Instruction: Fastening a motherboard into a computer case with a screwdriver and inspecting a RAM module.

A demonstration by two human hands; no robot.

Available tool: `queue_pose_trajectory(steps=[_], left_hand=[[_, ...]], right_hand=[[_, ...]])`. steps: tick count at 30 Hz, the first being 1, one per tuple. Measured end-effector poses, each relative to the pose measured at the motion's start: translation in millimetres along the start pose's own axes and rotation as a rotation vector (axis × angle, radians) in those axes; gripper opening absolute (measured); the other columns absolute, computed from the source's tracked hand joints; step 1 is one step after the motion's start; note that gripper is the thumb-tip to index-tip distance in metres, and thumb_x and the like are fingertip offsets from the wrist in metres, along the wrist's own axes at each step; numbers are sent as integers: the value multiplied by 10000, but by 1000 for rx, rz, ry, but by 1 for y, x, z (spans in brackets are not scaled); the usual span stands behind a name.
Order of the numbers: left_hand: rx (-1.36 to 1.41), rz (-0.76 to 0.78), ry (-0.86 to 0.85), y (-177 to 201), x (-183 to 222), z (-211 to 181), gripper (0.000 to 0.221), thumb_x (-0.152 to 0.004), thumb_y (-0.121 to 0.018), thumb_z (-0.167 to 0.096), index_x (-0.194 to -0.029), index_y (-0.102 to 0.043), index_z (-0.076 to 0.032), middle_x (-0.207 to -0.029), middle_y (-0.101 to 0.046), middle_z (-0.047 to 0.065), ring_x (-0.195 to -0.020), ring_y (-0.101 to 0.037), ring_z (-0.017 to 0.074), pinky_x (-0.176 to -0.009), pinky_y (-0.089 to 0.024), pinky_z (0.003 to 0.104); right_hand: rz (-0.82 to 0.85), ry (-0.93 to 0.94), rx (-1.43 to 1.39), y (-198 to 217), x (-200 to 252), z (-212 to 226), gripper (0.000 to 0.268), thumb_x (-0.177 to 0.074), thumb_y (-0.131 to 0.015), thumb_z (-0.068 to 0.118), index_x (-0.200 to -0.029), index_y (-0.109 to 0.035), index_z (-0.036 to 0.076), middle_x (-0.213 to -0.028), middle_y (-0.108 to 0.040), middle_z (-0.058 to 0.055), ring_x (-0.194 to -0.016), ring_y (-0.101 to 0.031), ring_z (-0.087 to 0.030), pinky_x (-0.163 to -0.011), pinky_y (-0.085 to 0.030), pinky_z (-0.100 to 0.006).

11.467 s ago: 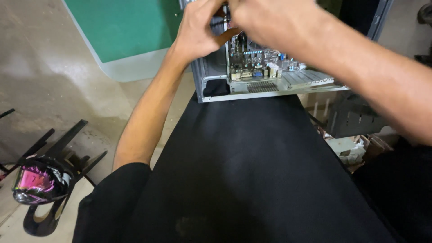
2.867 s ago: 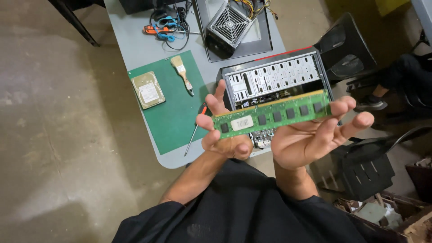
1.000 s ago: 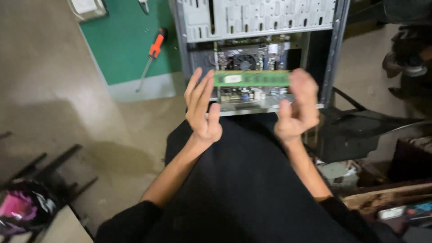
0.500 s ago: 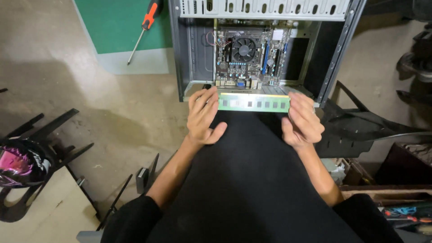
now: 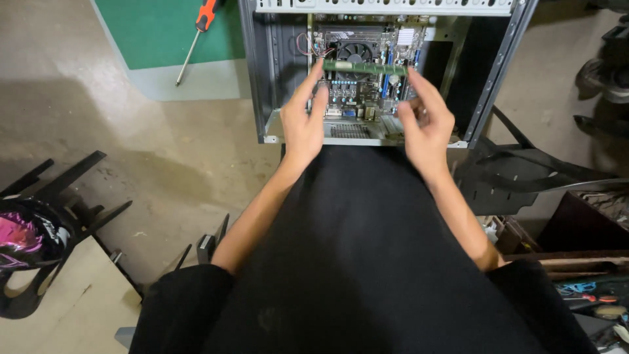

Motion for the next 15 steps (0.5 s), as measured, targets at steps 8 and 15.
queue_pose_trajectory(steps=[8, 15], left_hand=[[-316, -151, 130, -27, -55, 69, 363, -1042, -623, -299, -1382, -676, -182, -1303, -572, 22, -1085, -555, 202, -1061, -392, 395], [-673, -108, 196, -32, -69, 68, 385, -983, -655, -391, -1345, -711, -273, -1403, -465, -28, -1229, -440, 280, -923, -388, 457]], right_hand=[[75, -177, 57, -19, -39, -54, 413, -1086, -588, 13, -1492, -544, 69, -1513, -542, -184, -829, -676, -182, -750, -564, -328], [80, -198, 114, -21, -57, -105, 392, -1049, -599, 32, -1438, -620, 76, -1054, -564, -63, -1058, -496, -237, -958, -458, -378]])
Point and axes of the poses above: each hand's wrist, its own x-axis away from the middle knuckle, its own y-axis out of the back of the hand, z = x × y, the point moved 1 cm from there along -x, towards the middle knuckle
